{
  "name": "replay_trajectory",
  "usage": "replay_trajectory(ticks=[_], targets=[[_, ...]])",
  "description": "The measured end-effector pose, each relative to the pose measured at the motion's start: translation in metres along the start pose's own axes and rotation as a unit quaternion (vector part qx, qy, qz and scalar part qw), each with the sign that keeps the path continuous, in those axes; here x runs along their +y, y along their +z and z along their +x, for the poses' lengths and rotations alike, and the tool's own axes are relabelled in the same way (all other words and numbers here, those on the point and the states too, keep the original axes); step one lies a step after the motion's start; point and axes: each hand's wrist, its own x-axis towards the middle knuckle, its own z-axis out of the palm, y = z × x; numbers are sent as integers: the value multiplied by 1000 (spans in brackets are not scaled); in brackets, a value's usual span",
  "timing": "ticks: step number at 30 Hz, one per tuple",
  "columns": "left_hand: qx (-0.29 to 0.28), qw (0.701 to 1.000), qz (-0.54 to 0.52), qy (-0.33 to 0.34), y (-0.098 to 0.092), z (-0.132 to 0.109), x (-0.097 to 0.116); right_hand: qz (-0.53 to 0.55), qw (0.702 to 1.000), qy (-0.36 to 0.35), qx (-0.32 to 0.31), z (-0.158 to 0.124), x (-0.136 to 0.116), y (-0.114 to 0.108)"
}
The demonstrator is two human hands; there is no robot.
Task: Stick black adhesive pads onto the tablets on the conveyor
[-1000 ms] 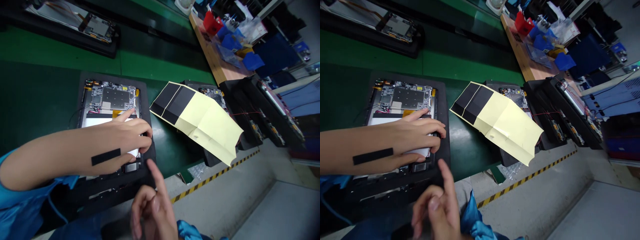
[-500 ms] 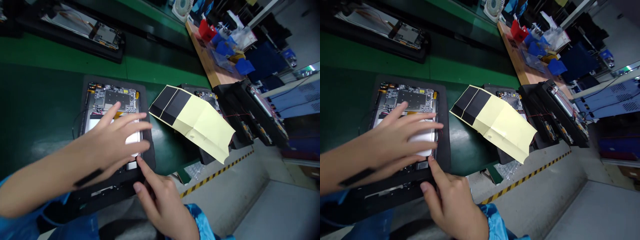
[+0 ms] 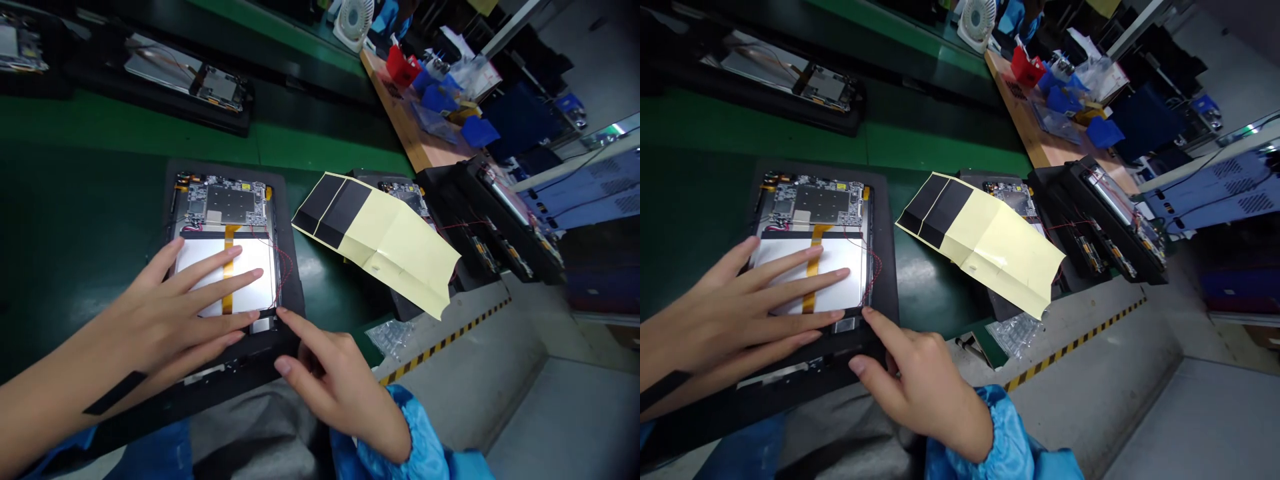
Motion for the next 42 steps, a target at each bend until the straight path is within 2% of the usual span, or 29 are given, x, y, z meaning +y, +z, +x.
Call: replay_trajectory(ticks=[6, 8, 11, 13, 18, 22, 26, 29, 34, 36, 40, 42], targets=[[-32, 998, 10, 45, -8, 17, 1, -204, 977, -59, -1, 1, 3, -3], [-27, 997, 22, 73, -9, 25, -2, -188, 978, -84, 12, 4, 1, -10], [-39, 991, 54, 120, -9, 36, -6, -91, 987, -104, 85, 12, -1, -21], [-55, 988, 65, 125, -8, 40, -7, -48, 984, -112, 130, 16, 0, -22], [-88, 989, 36, 112, -10, 48, -9, -5, 979, -112, 168, 22, 8, -12], [-141, 987, -23, 73, -11, 57, -22, 6, 972, -95, 214, 32, 17, -6], [-197, 976, -91, 30, -12, 75, -37, -35, 975, -87, 204, 51, 23, -4], [-222, 966, -133, 27, -12, 90, -46, -35, 969, -97, 224, 64, 25, 0], [-179, 964, -190, 41, -7, 107, -55, -3, 949, -136, 284, 74, 27, 10], [-162, 965, -206, 15, -6, 110, -53, 29, 943, -143, 298, 77, 28, 14], [-123, 972, -186, -81, -10, 113, -46, 61, 941, -139, 301, 86, 27, 16], [-97, 981, -151, -75, -12, 115, -47, 64, 944, -137, 293, 89, 27, 15]])
